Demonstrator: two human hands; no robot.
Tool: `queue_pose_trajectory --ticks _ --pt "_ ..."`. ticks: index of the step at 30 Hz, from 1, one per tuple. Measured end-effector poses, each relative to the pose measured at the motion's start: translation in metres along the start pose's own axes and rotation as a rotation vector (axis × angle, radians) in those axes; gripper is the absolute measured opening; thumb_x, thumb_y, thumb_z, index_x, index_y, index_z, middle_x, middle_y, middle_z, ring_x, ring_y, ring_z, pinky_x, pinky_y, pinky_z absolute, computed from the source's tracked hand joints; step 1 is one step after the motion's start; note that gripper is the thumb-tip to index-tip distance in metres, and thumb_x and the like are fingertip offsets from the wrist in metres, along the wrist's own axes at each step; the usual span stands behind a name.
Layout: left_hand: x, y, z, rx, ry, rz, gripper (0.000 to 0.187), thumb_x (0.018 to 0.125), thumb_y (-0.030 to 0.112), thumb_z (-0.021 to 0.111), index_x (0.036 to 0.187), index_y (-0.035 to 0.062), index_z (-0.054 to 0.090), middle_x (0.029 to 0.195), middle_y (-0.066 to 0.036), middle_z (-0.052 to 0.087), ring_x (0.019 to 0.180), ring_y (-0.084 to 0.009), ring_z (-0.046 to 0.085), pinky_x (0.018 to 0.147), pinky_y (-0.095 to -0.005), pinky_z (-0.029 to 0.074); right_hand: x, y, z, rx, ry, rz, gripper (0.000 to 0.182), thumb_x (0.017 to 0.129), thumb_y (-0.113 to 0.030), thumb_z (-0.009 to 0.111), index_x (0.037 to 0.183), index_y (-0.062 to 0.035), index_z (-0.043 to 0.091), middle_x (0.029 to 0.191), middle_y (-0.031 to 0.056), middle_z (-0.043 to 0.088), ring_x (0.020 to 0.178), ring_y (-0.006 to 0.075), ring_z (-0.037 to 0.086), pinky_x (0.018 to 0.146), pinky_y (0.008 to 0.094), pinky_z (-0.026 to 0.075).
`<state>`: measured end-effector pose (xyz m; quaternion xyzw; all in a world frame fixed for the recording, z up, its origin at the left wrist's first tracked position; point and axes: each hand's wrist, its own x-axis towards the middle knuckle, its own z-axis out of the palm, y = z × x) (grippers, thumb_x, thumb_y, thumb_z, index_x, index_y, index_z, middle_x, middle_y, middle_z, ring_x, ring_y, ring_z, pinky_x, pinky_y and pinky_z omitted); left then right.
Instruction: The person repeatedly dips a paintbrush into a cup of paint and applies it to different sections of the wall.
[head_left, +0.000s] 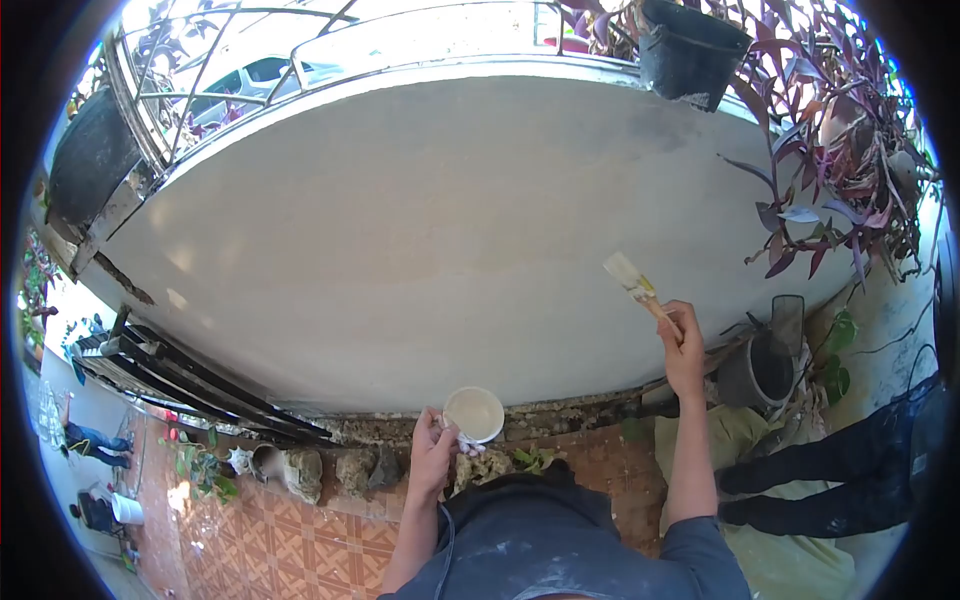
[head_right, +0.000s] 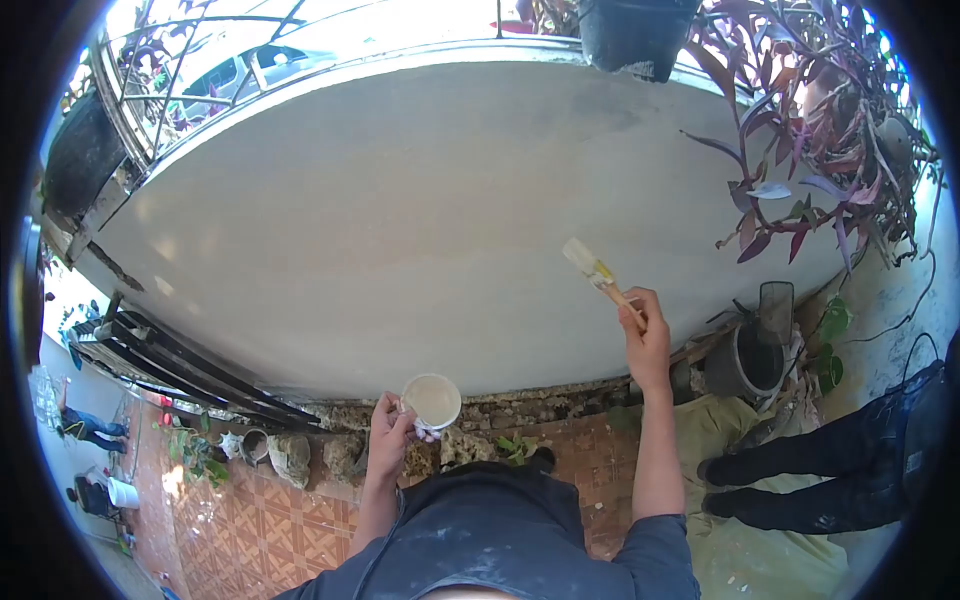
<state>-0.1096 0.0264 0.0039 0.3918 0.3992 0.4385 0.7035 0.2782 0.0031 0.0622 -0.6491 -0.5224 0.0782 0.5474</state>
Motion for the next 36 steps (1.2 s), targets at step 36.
queue_pose_trajectory --ticks 36 --pt "-0.003 -0.022 0.033 -0.041 -0.043 0.005 0.013 0.095 0.003 0.050 0.101 0.0037 0.038 0.083 -0.012 0.062 0.068 -0.0201 0.067 0.059 -0.0303 0.056 0.039 -0.050 -0.022 -0.600 -0.085 -0.463 0.047 0.084 -0.003 0.063 0.125 -0.0250 0.064 0.067 0.0055 0.050 0.055 0.0221 0.055 0.053 0.0381 0.047"
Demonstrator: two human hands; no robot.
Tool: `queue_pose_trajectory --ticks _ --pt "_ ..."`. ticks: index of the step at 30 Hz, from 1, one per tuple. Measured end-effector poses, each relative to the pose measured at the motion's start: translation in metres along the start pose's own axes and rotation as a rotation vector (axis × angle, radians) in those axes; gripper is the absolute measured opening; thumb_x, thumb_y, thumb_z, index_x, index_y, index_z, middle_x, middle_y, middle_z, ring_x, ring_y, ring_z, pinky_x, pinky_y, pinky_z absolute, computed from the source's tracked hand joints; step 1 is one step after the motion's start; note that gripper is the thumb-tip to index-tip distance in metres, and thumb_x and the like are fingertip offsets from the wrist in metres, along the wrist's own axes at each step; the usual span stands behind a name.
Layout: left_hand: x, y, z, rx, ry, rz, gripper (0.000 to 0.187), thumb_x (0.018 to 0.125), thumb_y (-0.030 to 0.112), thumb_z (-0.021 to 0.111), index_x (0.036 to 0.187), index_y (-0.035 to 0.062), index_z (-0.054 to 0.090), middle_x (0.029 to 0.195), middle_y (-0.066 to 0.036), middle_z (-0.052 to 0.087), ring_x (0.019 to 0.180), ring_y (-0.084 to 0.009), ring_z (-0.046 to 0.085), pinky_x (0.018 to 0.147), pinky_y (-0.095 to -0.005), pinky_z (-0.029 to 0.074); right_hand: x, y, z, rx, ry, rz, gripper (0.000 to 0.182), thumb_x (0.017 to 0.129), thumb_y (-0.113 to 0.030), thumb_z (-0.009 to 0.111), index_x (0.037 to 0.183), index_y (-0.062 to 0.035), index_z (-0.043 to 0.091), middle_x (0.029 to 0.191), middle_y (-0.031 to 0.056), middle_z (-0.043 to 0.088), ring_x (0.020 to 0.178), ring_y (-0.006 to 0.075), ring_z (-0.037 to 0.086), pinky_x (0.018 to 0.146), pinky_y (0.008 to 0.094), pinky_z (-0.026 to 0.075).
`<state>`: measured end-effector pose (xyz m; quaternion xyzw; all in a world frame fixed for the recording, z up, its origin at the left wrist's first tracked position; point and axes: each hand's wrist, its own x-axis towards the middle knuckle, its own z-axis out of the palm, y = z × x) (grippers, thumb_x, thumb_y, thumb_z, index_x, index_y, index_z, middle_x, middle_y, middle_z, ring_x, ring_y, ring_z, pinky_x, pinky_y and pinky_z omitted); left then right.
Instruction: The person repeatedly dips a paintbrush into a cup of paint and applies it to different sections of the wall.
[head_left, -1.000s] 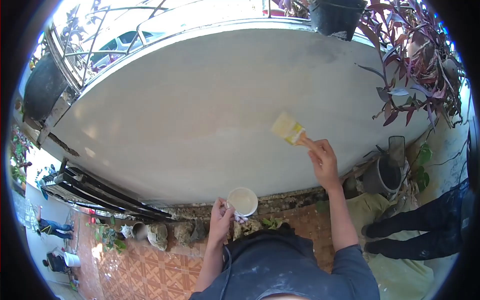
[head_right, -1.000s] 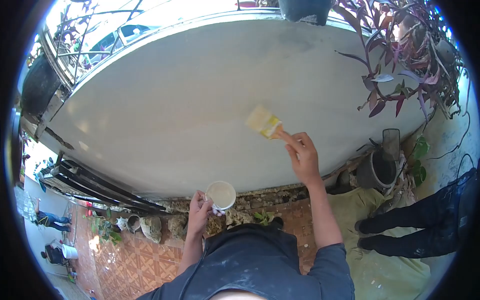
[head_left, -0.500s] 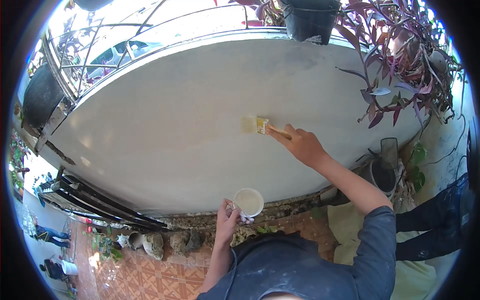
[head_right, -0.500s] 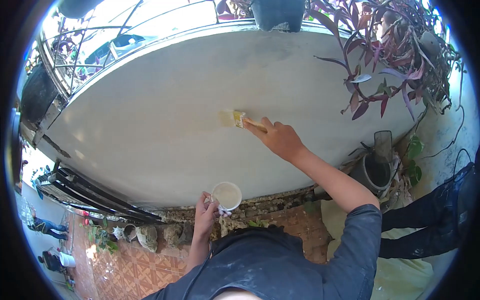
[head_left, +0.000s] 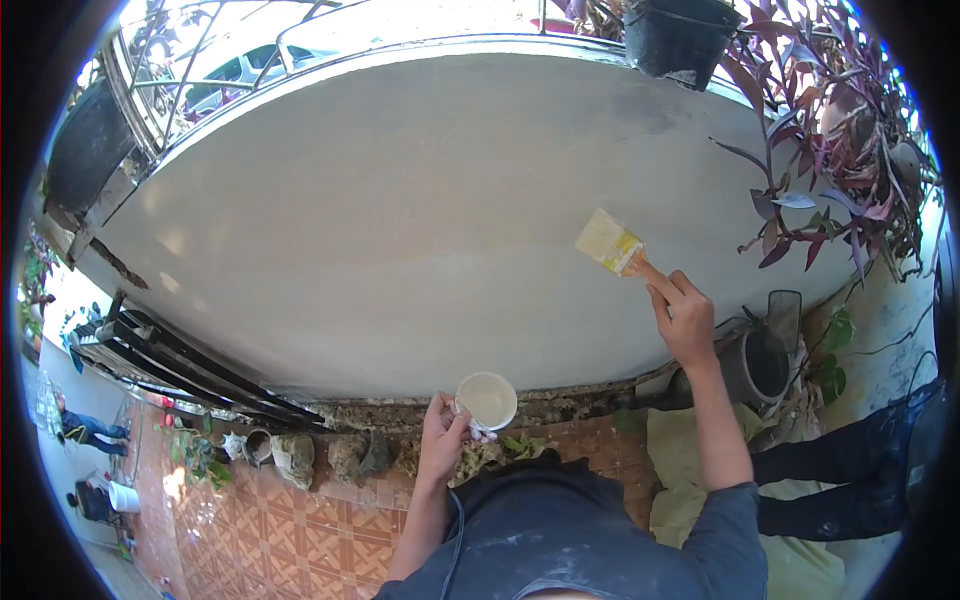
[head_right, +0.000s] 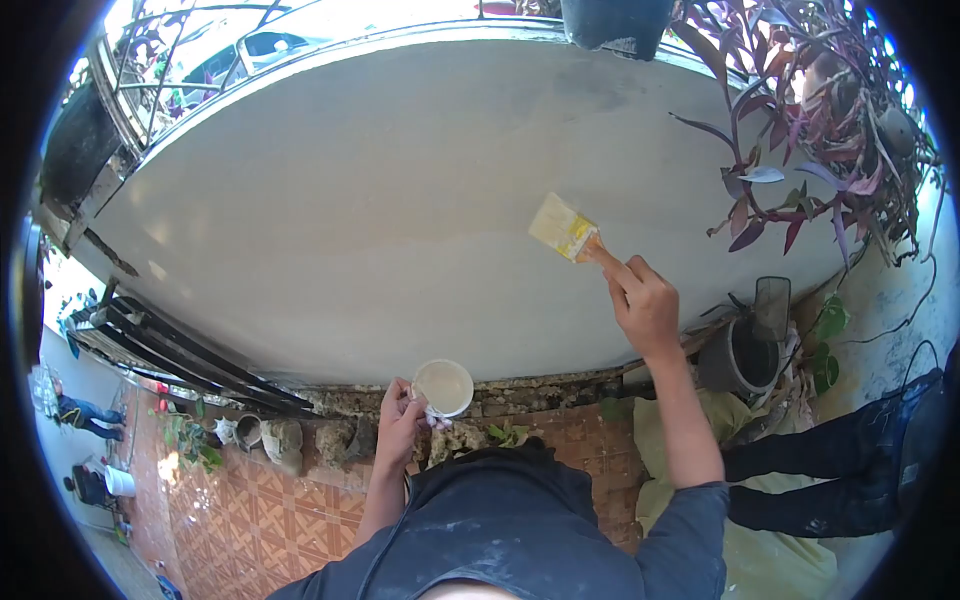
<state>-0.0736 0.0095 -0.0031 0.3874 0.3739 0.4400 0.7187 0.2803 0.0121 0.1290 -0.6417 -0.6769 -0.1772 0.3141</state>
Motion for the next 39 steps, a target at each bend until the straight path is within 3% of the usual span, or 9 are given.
queue_pose_trajectory --ticks 3,7,15,19,25,27,34,37,39 --pt "-0.001 0.010 0.002 0.049 0.000 -0.017 0.013 0.095 0.003 0.050 0.101 0.0036 0.038 0.083 -0.011 0.061 0.068 -0.0198 0.067 0.059 -0.0301 0.056 -0.002 -0.010 0.032 0.206 0.213 0.100 0.045 0.085 -0.004 0.064 0.125 -0.0251 0.065 0.066 0.0041 0.049 0.053 0.0206 0.051 0.052 0.0379 0.045" --pt "0.001 0.013 0.001 0.086 0.003 0.011 0.014 0.096 0.003 0.050 0.102 0.0036 0.038 0.082 -0.010 0.061 0.067 -0.0191 0.066 0.059 -0.0298 0.056 0.006 -0.023 0.052 0.134 0.232 0.004 0.044 0.086 -0.006 0.064 0.125 -0.0256 0.064 0.067 0.0033 0.048 0.053 0.0182 0.051 0.051 0.0352 0.045" --pt "-0.002 0.016 -0.005 0.120 -0.019 -0.007 0.016 0.094 0.006 0.052 0.104 0.0044 0.039 0.082 -0.012 0.062 0.065 -0.0195 0.066 0.055 -0.0290 0.055 0.019 0.028 0.036 -0.264 0.052 -0.114 0.060 0.081 -0.009 0.067 0.135 -0.0321 0.054 0.068 0.0029 0.049 0.052 0.0173 0.055 0.047 0.0304 0.050" --pt "0.002 0.010 -0.007 0.129 -0.044 -0.046 0.013 0.096 0.003 0.049 0.101 0.0044 0.037 0.084 -0.012 0.061 0.067 -0.0185 0.066 0.058 -0.0282 0.055 0.004 0.045 0.008 -0.404 -0.005 -0.035 0.059 0.080 -0.008 0.067 0.133 -0.0318 0.056 0.068 0.0030 0.050 0.054 0.0180 0.058 0.047 0.0306 0.050" --pt "0.007 0.007 0.019 0.118 -0.042 -0.026 0.014 0.096 0.005 0.049 0.105 0.0039 0.038 0.082 -0.012 0.062 0.068 -0.0194 0.066 0.061 -0.0293 0.056 -0.020 0.020 -0.003 -0.181 0.134 0.016 0.056 0.079 -0.006 0.066 0.130 -0.0293 0.060 0.071 0.0037 0.055 0.055 0.0202 0.060 0.050 0.0325 0.052" --pt "0.007 0.004 0.029 0.136 -0.064 -0.047 0.015 0.096 0.005 0.049 0.106 0.0036 0.039 0.082 -0.013 0.062 0.069 -0.0201 0.067 0.061 -0.0294 0.057 -0.014 -0.001 0.001 -0.073 0.147 -0.067 0.057 0.079 -0.004 0.064 0.131 -0.0270 0.060 0.072 0.0043 0.057 0.057 0.0207 0.060 0.052 0.0332 0.054" --pt "0.018 0.000 0.054 0.191 -0.188 -0.058 0.016 0.096 0.007 0.049 0.106 0.0038 0.037 0.084 -0.016 0.064 0.070 -0.0224 0.068 0.062 -0.0290 0.057 0.022 -0.047 0.031 0.131 -0.039 -0.284 0.061 0.081 -0.001 0.054 0.137 -0.0260 0.054 0.075 0.0069 0.054 0.061 0.0228 0.060 0.057 0.0347 0.054" --pt "0.018 -0.002 0.060 0.174 -0.188 -0.065 0.015 0.097 0.007 0.049 0.103 0.0041 0.036 0.083 -0.017 0.065 0.070 -0.0227 0.069 0.062 -0.0291 0.057 0.033 -0.053 0.043 0.044 -0.216 -0.217 0.063 0.083 0.000 0.052 0.139 -0.0289 0.050 0.086 0.0088 0.057 0.069 0.0237 0.064 0.062 0.0343 0.057" --pt "0.015 0.000 0.061 0.163 -0.186 -0.038 0.015 0.097 0.006 0.049 0.104 0.0041 0.036 0.082 -0.016 0.064 0.069 -0.0228 0.068 0.062 -0.0301 0.057 0.035 -0.043 0.049 0.027 -0.194 -0.169 0.061 0.083 -0.001 0.052 0.138 -0.0285 0.051 0.086 0.0095 0.058 0.069 0.0246 0.065 0.062 0.0352 0.057"
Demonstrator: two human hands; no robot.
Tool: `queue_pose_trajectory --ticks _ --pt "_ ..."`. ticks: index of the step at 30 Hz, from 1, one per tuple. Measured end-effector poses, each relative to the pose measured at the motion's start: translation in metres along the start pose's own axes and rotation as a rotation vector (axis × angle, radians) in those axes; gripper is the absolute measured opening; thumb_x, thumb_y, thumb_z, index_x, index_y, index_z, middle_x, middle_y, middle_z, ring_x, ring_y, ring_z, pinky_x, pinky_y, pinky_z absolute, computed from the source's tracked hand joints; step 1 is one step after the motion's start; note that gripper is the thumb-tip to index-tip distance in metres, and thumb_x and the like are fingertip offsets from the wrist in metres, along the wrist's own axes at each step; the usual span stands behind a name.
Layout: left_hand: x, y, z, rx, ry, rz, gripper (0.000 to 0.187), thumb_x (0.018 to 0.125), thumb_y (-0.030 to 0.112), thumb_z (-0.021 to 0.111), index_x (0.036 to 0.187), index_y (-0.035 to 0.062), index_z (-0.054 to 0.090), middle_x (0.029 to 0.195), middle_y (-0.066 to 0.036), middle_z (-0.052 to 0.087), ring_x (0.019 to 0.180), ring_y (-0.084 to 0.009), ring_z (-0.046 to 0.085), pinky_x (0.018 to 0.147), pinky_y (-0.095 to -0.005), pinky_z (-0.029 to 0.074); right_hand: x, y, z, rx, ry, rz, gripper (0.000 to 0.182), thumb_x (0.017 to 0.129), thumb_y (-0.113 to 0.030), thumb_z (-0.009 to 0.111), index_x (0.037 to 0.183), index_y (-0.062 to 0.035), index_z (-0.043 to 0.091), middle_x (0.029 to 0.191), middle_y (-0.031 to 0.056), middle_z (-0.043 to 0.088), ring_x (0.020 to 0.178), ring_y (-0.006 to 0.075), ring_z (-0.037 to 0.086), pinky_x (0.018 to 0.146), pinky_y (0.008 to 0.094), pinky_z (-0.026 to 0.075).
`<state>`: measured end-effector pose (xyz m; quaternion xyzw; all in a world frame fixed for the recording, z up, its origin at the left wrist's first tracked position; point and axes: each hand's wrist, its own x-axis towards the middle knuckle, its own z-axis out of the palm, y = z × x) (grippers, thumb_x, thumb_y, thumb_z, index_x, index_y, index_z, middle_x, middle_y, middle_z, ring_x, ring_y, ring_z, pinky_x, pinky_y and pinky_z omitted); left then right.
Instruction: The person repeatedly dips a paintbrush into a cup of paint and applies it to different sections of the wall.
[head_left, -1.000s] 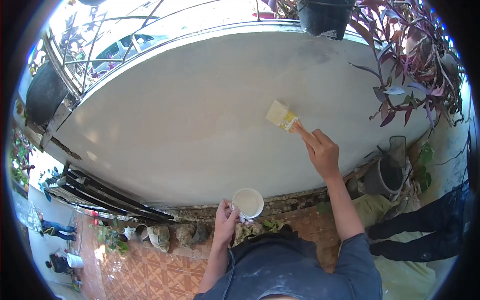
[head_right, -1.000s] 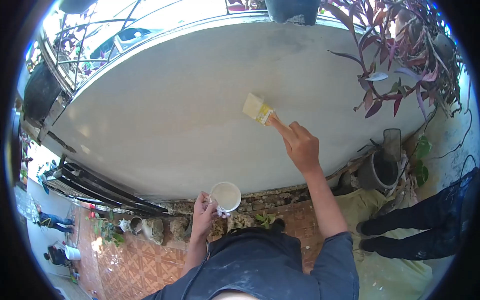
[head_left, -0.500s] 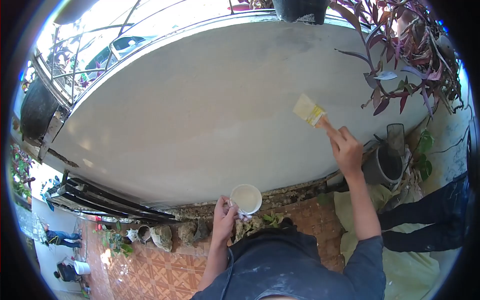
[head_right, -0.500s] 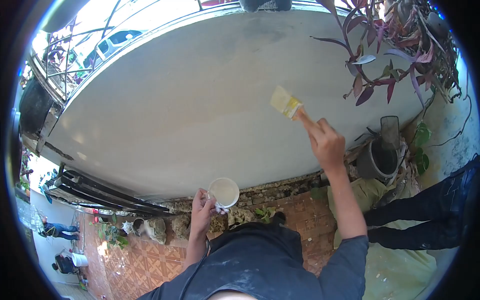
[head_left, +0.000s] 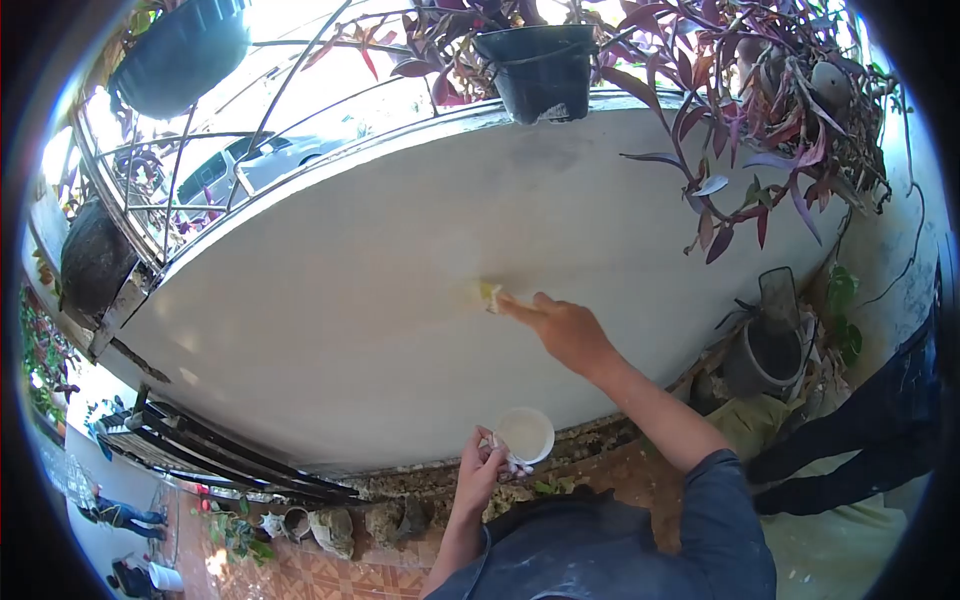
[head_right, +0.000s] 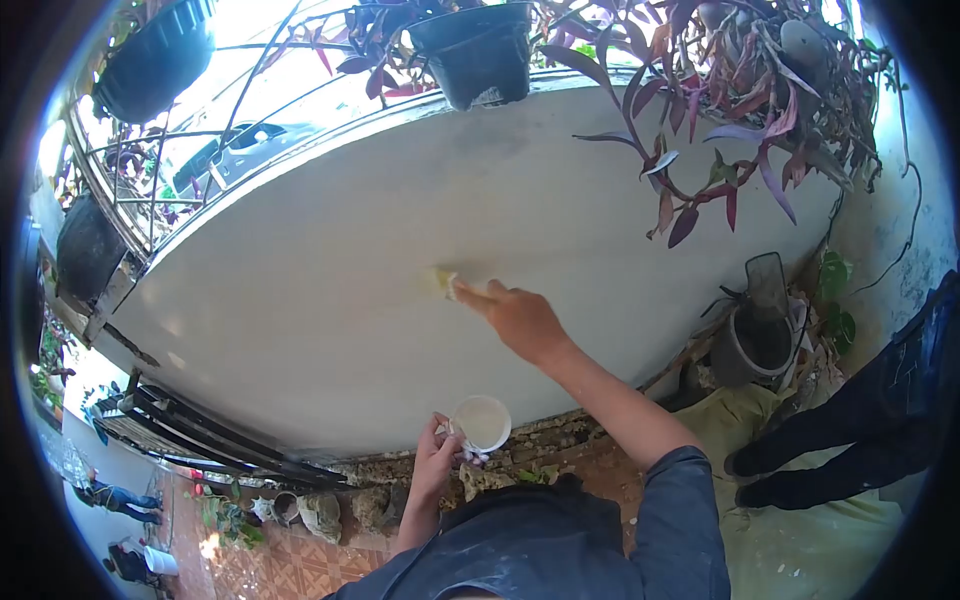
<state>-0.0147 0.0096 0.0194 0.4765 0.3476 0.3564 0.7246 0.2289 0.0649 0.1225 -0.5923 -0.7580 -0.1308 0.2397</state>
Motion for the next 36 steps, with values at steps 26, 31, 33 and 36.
queue_pose_trajectory --ticks 26,31,33,36 --pt "-0.098 0.021 -0.130 -0.099 0.399 0.141 0.016 0.095 0.001 0.050 0.095 0.0055 0.034 0.073 -0.011 0.058 0.062 -0.0206 0.065 0.059 -0.0318 0.058 0.007 -0.145 0.064 1.913 0.085 0.671 0.051 0.095 0.002 0.046 0.144 -0.0116 0.041 0.079 -0.0010 0.043 0.065 0.0075 0.042 0.056 0.0256 0.044" --pt "-0.083 0.011 -0.129 -0.110 0.360 0.125 0.016 0.094 0.001 0.050 0.096 0.0050 0.035 0.074 -0.011 0.058 0.063 -0.0206 0.065 0.059 -0.0321 0.057 0.021 -0.136 0.057 2.387 -0.009 0.807 0.054 0.092 0.001 0.048 0.144 -0.0111 0.041 0.076 -0.0009 0.044 0.061 0.0085 0.043 0.060 0.0263 0.042" --pt "-0.077 0.009 -0.121 -0.107 0.331 0.085 0.015 0.094 0.001 0.050 0.096 0.0047 0.036 0.075 -0.011 0.058 0.064 -0.0202 0.065 0.059 -0.0316 0.057 0.005 -0.110 0.060 2.389 0.165 0.847 0.056 0.091 0.001 0.049 0.145 -0.0096 0.040 0.078 0.0004 0.048 0.062 0.0086 0.044 0.059 0.0256 0.042" --pt "-0.062 0.011 -0.103 -0.043 0.269 0.048 0.014 0.094 0.004 0.053 0.097 0.0044 0.039 0.077 -0.008 0.058 0.065 -0.0154 0.063 0.058 -0.0283 0.054 -0.025 -0.069 0.055 2.213 0.422 0.904 0.057 0.090 0.000 0.049 0.145 -0.0079 0.038 0.079 0.0008 0.051 0.062 0.0083 0.045 0.059 0.0264 0.042"
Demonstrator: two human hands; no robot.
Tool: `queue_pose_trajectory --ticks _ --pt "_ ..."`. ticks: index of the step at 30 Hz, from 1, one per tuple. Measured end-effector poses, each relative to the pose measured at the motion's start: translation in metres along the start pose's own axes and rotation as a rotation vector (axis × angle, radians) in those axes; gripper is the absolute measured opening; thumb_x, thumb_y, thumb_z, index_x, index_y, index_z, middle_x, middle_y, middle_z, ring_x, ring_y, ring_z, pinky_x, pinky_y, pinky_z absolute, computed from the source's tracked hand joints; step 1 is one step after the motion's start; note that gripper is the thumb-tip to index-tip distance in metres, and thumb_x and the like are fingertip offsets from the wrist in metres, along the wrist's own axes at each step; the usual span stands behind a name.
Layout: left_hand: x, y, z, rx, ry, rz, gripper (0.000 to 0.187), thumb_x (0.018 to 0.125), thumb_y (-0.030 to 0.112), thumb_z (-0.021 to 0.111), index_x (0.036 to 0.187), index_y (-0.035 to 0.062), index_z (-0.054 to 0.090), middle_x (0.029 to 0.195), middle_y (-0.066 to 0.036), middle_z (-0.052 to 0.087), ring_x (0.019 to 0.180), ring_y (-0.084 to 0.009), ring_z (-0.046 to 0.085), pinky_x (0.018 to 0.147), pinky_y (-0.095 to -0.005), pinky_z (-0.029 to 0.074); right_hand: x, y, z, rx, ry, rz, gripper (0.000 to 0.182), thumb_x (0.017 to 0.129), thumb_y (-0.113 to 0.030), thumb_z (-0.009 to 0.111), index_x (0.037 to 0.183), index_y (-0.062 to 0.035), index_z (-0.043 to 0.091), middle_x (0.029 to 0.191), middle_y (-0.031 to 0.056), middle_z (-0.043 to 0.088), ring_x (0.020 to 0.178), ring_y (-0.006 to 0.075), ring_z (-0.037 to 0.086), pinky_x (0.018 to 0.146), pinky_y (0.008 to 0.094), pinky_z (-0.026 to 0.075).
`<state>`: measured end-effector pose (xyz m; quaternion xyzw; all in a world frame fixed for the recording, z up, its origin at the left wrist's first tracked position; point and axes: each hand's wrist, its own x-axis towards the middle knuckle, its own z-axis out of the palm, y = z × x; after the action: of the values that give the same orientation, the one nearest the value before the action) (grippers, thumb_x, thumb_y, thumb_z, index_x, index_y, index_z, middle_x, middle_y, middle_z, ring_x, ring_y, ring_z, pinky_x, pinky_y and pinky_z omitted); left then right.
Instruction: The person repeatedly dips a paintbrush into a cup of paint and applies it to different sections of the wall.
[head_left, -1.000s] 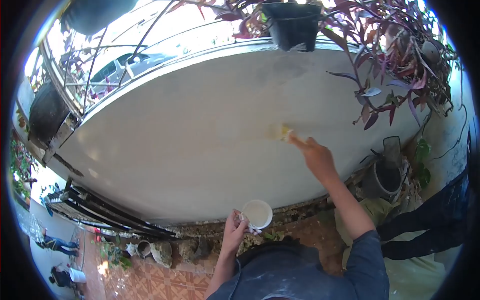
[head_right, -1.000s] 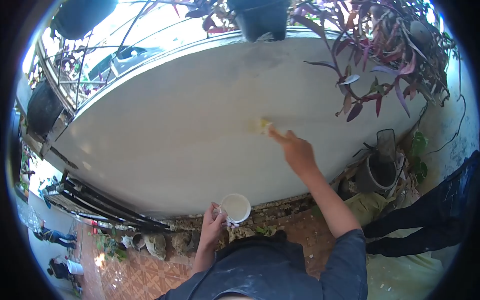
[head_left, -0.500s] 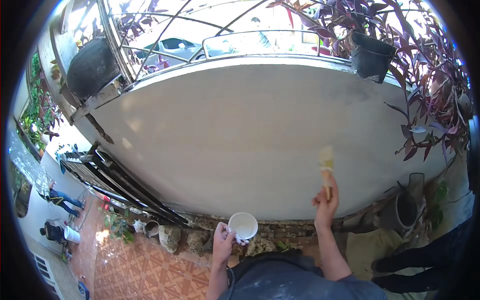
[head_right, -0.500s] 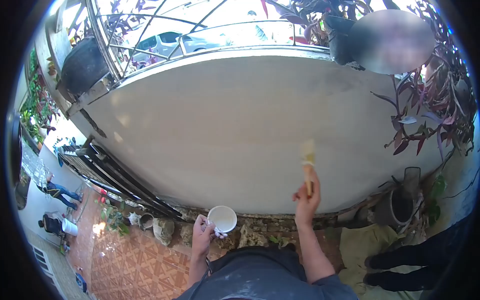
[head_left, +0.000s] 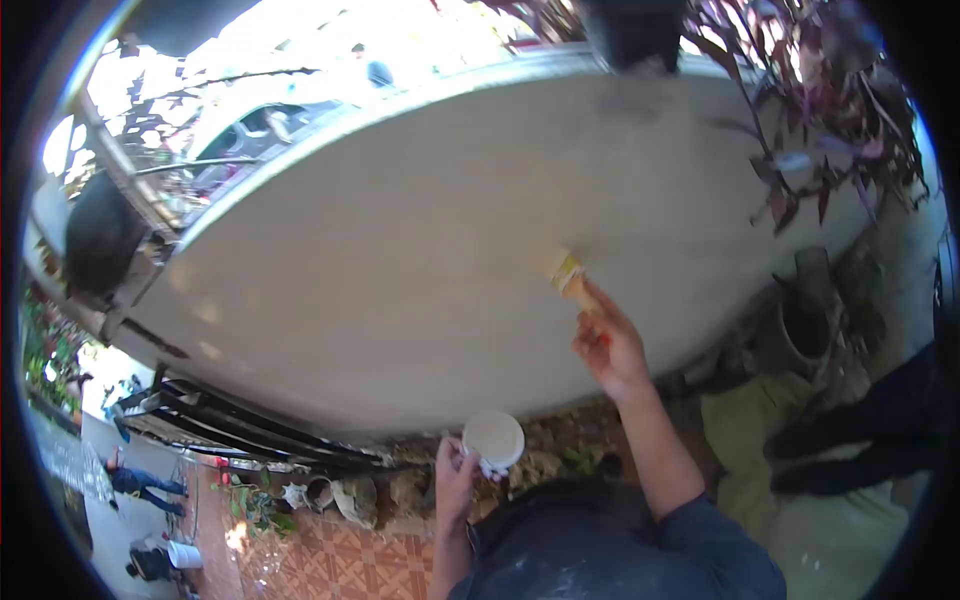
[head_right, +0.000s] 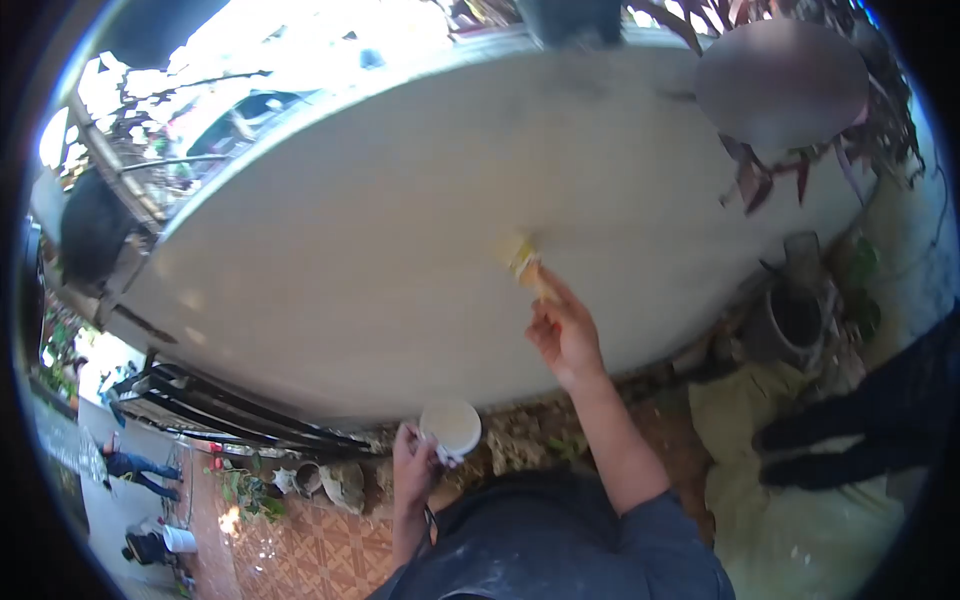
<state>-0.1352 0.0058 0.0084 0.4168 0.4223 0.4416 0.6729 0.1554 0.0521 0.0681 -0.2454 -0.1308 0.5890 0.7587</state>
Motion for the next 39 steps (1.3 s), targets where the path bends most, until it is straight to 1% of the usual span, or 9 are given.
queue_pose_trajectory --ticks 6,10,14,18,21,25,29,36,39 --pt "0.021 -0.027 0.031 0.116 -0.093 -0.012 0.014 0.094 0.007 0.053 0.102 0.0043 0.042 0.083 -0.009 0.061 0.065 -0.0152 0.063 0.058 -0.0268 0.053 -0.023 -0.050 -0.035 -0.229 0.268 -0.491 0.047 0.093 -0.006 0.053 0.139 -0.0099 0.042 0.079 -0.0007 0.046 0.066 0.0092 0.041 0.061 0.0272 0.039" --pt "0.017 -0.026 0.075 0.040 -0.133 -0.092 0.013 0.094 0.003 0.050 0.103 0.0033 0.040 0.083 -0.012 0.063 0.067 -0.0189 0.066 0.058 -0.0290 0.056 -0.026 -0.069 -0.029 -0.255 0.214 -0.547 0.052 0.092 -0.003 0.050 0.142 -0.0117 0.037 0.077 -0.0013 0.041 0.064 0.0098 0.035 0.061 0.0279 0.037" --pt "0.030 -0.047 0.086 -0.039 -0.277 -0.135 0.013 0.095 0.003 0.048 0.103 0.0035 0.038 0.084 -0.015 0.064 0.067 -0.0202 0.067 0.057 -0.0282 0.056 -0.003 -0.051 -0.005 -0.505 0.155 -0.427 0.049 0.093 -0.004 0.048 0.139 -0.0168 0.037 0.069 -0.0031 0.037 0.056 0.0079 0.031 0.052 0.0254 0.034" --pt "0.031 -0.038 0.086 -0.059 -0.289 -0.127 0.012 0.097 0.005 0.048 0.103 0.0039 0.038 0.085 -0.013 0.064 0.067 -0.0183 0.066 0.060 -0.0281 0.055 0.008 0.016 0.024 -0.806 -0.045 -0.304 0.047 0.096 -0.009 0.047 0.140 -0.0207 0.034 0.070 -0.0010 0.043 0.050 0.0070 0.042 0.044 0.0237 0.039" --pt "0.028 -0.033 0.072 -0.073 -0.280 -0.126 0.012 0.097 0.004 0.048 0.103 0.0036 0.038 0.086 -0.012 0.062 0.066 -0.0175 0.065 0.060 -0.0283 0.056 -0.007 0.041 0.054 -0.749 -0.259 -0.003 0.049 0.096 -0.009 0.049 0.141 -0.0208 0.034 0.068 -0.0014 0.042 0.049 0.0070 0.040 0.042 0.0233 0.037" --pt "0.024 -0.023 0.039 -0.022 -0.212 -0.125 0.013 0.097 0.003 0.048 0.103 0.0036 0.037 0.084 -0.011 0.061 0.067 -0.0172 0.065 0.059 -0.0284 0.056 -0.012 0.033 0.071 -0.519 -0.363 0.126 0.048 0.098 -0.008 0.045 0.144 -0.0177 0.034 0.064 -0.0051 0.034 0.051 0.0044 0.032 0.041 0.0197 0.032" --pt "0.019 -0.012 0.008 0.002 -0.147 -0.128 0.013 0.097 0.004 0.049 0.102 0.0039 0.038 0.081 -0.011 0.061 0.066 -0.0170 0.065 0.059 -0.0288 0.056 0.001 -0.015 0.042 -0.274 -0.086 0.046 0.046 0.093 -0.009 0.050 0.138 -0.0184 0.044 0.067 -0.0042 0.038 0.049 0.0024 0.032 0.037 0.0171 0.026" --pt "0.014 0.000 -0.031 -0.012 -0.091 -0.073 0.012 0.096 0.003 0.049 0.101 0.0043 0.038 0.081 -0.012 0.061 0.064 -0.0169 0.064 0.058 -0.0292 0.057 -0.021 -0.053 0.022 -0.499 0.434 -0.591 0.043 0.094 -0.005 0.045 0.135 -0.0184 0.044 0.071 -0.0042 0.035 0.048 0.0033 0.024 0.036 0.0179 0.022" --pt "0.012 -0.002 -0.035 -0.022 -0.082 -0.077 0.012 0.096 0.003 0.048 0.101 0.0043 0.037 0.081 -0.012 0.061 0.064 -0.0174 0.065 0.058 -0.0293 0.058 -0.010 -0.034 0.037 -0.750 0.354 -0.461 0.040 0.095 -0.006 0.045 0.134 -0.0177 0.043 0.066 -0.0057 0.035 0.047 0.0028 0.025 0.036 0.0186 0.022"
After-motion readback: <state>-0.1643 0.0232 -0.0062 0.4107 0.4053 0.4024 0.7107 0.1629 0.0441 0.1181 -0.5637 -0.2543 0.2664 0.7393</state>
